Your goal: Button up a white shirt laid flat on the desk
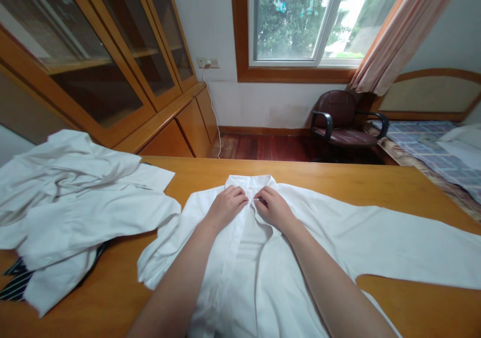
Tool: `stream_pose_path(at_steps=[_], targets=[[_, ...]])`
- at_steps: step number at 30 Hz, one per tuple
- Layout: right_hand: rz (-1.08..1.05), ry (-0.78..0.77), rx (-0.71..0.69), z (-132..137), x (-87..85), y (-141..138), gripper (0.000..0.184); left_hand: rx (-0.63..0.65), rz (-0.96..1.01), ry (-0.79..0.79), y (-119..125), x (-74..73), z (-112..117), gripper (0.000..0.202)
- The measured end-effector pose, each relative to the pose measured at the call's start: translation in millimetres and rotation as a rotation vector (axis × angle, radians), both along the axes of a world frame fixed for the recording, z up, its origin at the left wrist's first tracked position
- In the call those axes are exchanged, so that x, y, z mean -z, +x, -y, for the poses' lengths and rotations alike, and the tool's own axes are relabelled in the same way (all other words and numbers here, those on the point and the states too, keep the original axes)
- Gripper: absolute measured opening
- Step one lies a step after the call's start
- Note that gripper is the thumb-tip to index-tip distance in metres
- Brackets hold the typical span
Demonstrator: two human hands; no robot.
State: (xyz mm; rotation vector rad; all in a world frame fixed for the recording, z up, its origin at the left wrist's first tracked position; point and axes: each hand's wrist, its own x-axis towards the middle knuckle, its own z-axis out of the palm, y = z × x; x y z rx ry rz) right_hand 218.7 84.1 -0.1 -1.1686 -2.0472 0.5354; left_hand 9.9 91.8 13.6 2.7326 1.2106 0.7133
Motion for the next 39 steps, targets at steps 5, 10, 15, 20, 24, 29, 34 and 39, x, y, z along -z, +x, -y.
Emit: stream_pose_path(at_steps=[5, 10, 15, 20, 24, 29, 34, 39], targets=[[-0.028, -0.002, -0.008, -1, 0.5, 0, 0.008, 0.002, -0.001, 0.055, 1, -1.1, 1, 0.008], [-0.043, 0.019, -0.024, -2, 1.3, 1, 0.008, 0.004, 0.022, 0.085, 2, -5.4, 4, 0.006], [-0.093, 0.038, -0.030, -2, 0.8, 0, 0.007, 0.030, 0.071, 0.106, 2, -9.8, 6, 0.007], [-0.157, 0.049, -0.032, -1, -2.5, -1, 0.008, 0.040, 0.076, 0.114, 1, -11.2, 7, 0.008], [-0.163, 0.059, -0.042, -1, -1.8, -2, 0.008, 0.037, 0.075, 0.127, 2, -11.5, 7, 0.007], [-0.125, 0.041, -0.054, -1, -0.3, -2, 0.009, 0.051, 0.079, 0.147, 3, -12.1, 7, 0.008], [-0.113, -0.036, -0.044, -1, 0.4, -3, 0.007, 0.064, 0.080, 0.121, 2, -9.9, 7, 0.010], [-0.164, -0.062, -0.043, -2, 0.3, -3, 0.006, 0.074, 0.169, 0.047, 2, -6.4, 6, 0.008]])
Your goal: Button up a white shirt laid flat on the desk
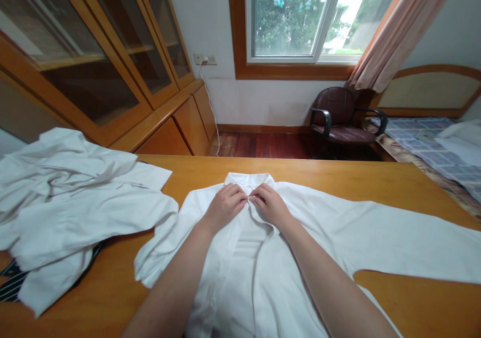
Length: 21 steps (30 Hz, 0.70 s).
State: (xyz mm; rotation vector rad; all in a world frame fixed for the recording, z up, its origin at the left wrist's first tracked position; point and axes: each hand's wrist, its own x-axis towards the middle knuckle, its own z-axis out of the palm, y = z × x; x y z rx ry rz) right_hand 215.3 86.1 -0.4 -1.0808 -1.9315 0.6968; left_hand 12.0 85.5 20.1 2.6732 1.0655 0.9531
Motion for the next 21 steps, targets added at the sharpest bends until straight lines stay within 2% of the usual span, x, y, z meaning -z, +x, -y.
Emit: stream_pose_path(at_steps=[6, 11, 15, 17, 21], targets=[[-0.128, -0.059, 0.049, 2, -5.3, -2, 0.005, 0.011, 0.205, -0.069, 2, 1.9, -1, 0.006], [-0.238, -0.195, 0.073, 3, -3.7, -3, 0.006, 0.007, 0.232, -0.075, 2, 3.0, -1, 0.005], [-0.355, -0.258, 0.126, 2, 2.2, -7, 0.023, 0.006, 0.234, -0.067, 2, 3.5, -1, 0.004], [-0.401, -0.244, 0.149, 2, 4.2, -9, 0.028, 0.006, 0.240, -0.083, 2, 4.3, -1, 0.004], [-0.336, -0.103, 0.108, 2, 2.0, -9, 0.013, -0.010, 0.259, -0.122, 2, 5.9, -1, 0.004]])
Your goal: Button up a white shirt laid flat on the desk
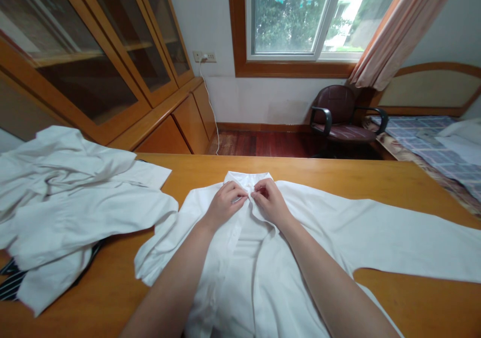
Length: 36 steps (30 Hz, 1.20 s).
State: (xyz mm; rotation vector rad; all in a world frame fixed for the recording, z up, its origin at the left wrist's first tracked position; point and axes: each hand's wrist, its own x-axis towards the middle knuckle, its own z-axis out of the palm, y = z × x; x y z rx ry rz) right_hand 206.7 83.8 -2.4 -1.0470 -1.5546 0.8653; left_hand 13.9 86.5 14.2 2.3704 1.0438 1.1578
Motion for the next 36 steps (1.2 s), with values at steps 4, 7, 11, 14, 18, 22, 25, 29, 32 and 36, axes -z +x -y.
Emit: stream_pose_path(at_steps=[4, 7, 11, 14, 18, 22, 25, 29, 32, 36], targets=[[0.067, 0.116, -0.020, 1, -5.5, 1, 0.010, -0.006, 0.015, -0.007, 0, -0.8, 1, 0.005], [0.061, 0.139, -0.022, 2, -5.7, 1, 0.017, -0.002, 0.020, -0.009, 0, -2.0, 1, 0.005], [0.122, 0.159, -0.037, 2, -3.8, 2, 0.032, -0.009, 0.010, 0.003, -1, -2.2, 1, 0.006], [0.182, 0.170, -0.059, 2, -3.6, 4, 0.034, -0.012, -0.007, 0.015, -1, -1.6, 1, 0.006], [0.214, 0.176, -0.068, 1, -2.2, 4, 0.022, -0.026, -0.025, 0.026, -2, -2.0, 0, 0.007], [0.257, 0.180, -0.074, 0, 1.4, 6, 0.014, -0.028, -0.067, 0.043, -1, -2.8, 0, 0.006], [0.313, 0.205, -0.083, -1, 4.2, 7, 0.011, -0.032, -0.112, 0.066, -2, -2.2, -1, 0.006], [0.418, 0.287, -0.090, -3, 6.5, 8, 0.014, -0.034, -0.167, 0.067, -3, -0.4, -2, 0.006], [0.482, 0.324, -0.074, -4, 6.1, 9, 0.017, -0.031, -0.190, 0.061, -4, 0.7, -3, 0.007], [0.504, 0.347, -0.072, -2, 2.9, 9, 0.017, -0.022, -0.211, 0.058, -3, 1.3, -3, 0.007]])
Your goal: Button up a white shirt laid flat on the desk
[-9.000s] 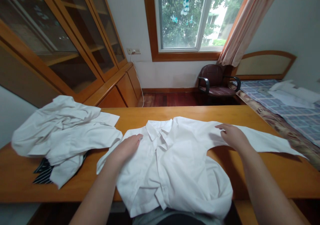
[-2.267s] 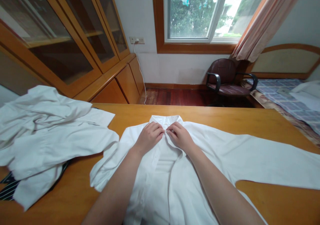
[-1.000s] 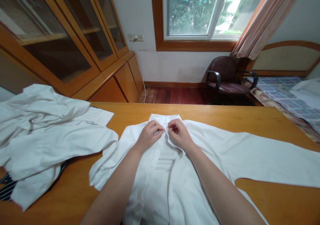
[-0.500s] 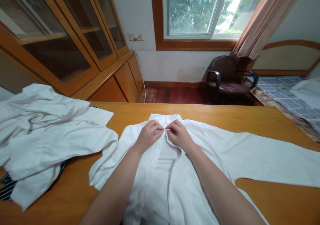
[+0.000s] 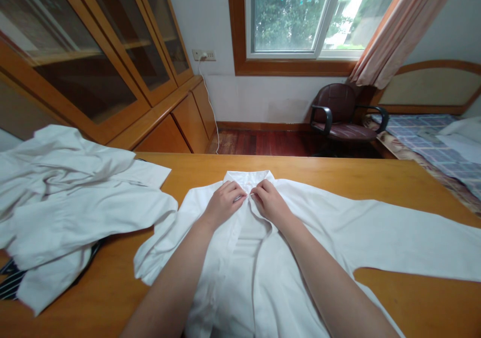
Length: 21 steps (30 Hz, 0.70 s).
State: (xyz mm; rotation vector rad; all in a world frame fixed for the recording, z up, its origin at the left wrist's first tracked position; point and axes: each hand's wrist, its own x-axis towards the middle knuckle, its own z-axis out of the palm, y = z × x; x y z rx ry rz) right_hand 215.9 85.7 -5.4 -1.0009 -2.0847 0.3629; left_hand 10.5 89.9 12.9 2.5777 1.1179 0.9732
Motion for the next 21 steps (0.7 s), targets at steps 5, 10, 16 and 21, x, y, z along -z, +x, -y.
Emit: stream_pose_path(at_steps=[5, 10, 16, 21], targets=[[0.006, -0.014, -0.047, 1.5, -2.1, 0.6, 0.015, 0.004, -0.022, 0.021, 1.0, -0.6, 0.9, 0.008], [-0.021, -0.050, -0.094, 1.0, -0.1, -0.1, 0.013, 0.009, -0.004, 0.032, 1.8, -2.3, 1.9, 0.007], [-0.071, -0.085, -0.062, 0.8, -0.6, -1.5, 0.007, 0.027, 0.008, 0.031, 1.7, -1.5, 2.4, 0.006], [-0.084, -0.145, -0.044, 0.1, 0.3, -2.0, 0.005, 0.044, -0.001, 0.021, 1.6, -0.2, 2.5, 0.006]])
